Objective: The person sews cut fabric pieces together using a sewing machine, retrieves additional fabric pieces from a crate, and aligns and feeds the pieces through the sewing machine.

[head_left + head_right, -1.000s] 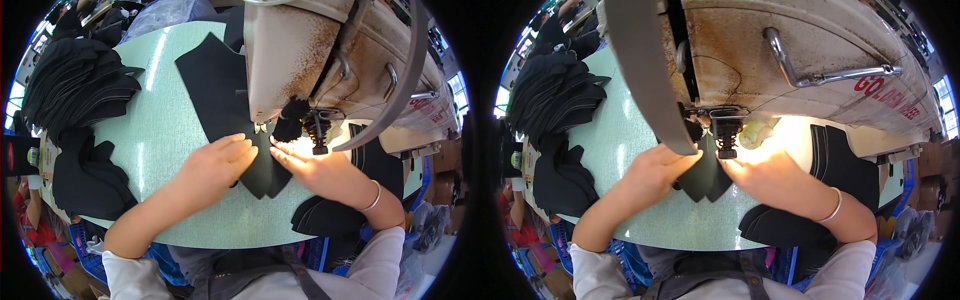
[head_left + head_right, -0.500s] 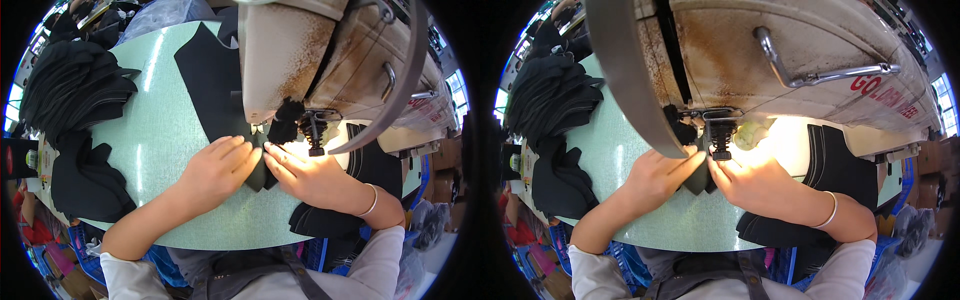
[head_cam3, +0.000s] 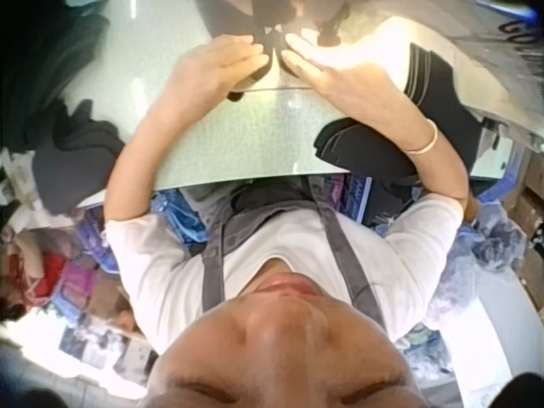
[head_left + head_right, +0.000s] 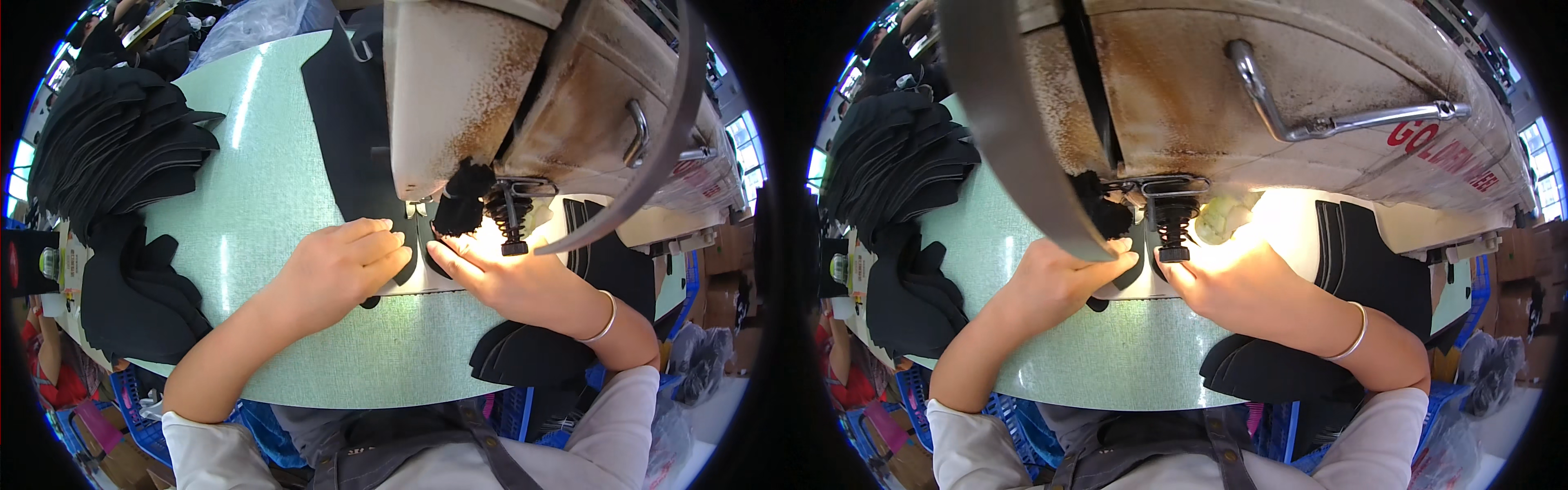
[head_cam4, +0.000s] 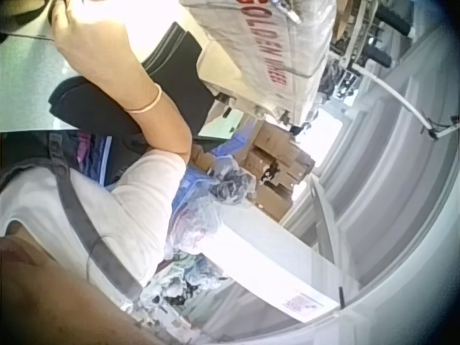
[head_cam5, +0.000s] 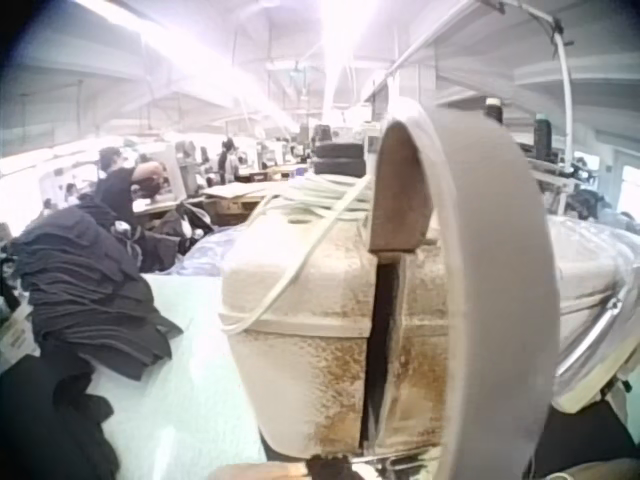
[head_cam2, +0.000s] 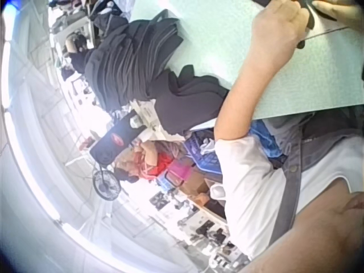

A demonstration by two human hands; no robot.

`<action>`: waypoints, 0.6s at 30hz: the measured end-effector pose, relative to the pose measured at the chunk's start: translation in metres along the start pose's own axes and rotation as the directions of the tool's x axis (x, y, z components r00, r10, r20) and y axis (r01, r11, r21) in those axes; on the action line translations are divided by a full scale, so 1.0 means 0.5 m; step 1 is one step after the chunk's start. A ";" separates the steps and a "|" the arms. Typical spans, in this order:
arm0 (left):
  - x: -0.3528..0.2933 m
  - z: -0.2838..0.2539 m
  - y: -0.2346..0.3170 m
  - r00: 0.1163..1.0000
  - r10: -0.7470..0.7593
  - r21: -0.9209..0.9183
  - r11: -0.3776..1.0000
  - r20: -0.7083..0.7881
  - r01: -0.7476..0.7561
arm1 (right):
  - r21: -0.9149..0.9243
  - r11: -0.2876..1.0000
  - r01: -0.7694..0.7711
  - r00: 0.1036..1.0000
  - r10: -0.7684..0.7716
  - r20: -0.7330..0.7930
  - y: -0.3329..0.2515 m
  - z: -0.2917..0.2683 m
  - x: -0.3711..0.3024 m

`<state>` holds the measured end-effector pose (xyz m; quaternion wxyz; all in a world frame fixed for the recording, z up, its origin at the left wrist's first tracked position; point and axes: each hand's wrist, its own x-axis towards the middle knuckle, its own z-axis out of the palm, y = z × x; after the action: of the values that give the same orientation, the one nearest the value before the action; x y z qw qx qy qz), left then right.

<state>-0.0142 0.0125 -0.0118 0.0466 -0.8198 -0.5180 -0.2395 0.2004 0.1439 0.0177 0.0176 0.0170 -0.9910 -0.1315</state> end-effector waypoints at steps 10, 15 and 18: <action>0.003 0.003 -0.020 0.992 -0.129 -0.052 0.990 0.010 0.129 | 0.154 0.988 -0.009 0.951 0.056 -0.304 0.026 0.047 0.007; 0.003 0.000 -0.037 0.981 -0.192 -0.162 0.968 0.014 0.191 | 0.172 0.985 0.009 0.932 0.054 -0.358 0.040 0.109 -0.004; 0.004 -0.002 -0.039 0.975 -0.222 -0.201 0.954 0.032 0.224 | 0.194 0.981 0.000 0.923 0.075 -0.378 0.045 0.128 -0.010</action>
<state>-0.0308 0.0228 -0.0135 -0.0668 -0.7577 -0.5802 -0.2911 0.2021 0.1825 -0.0384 0.2122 0.0249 -0.9765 -0.0298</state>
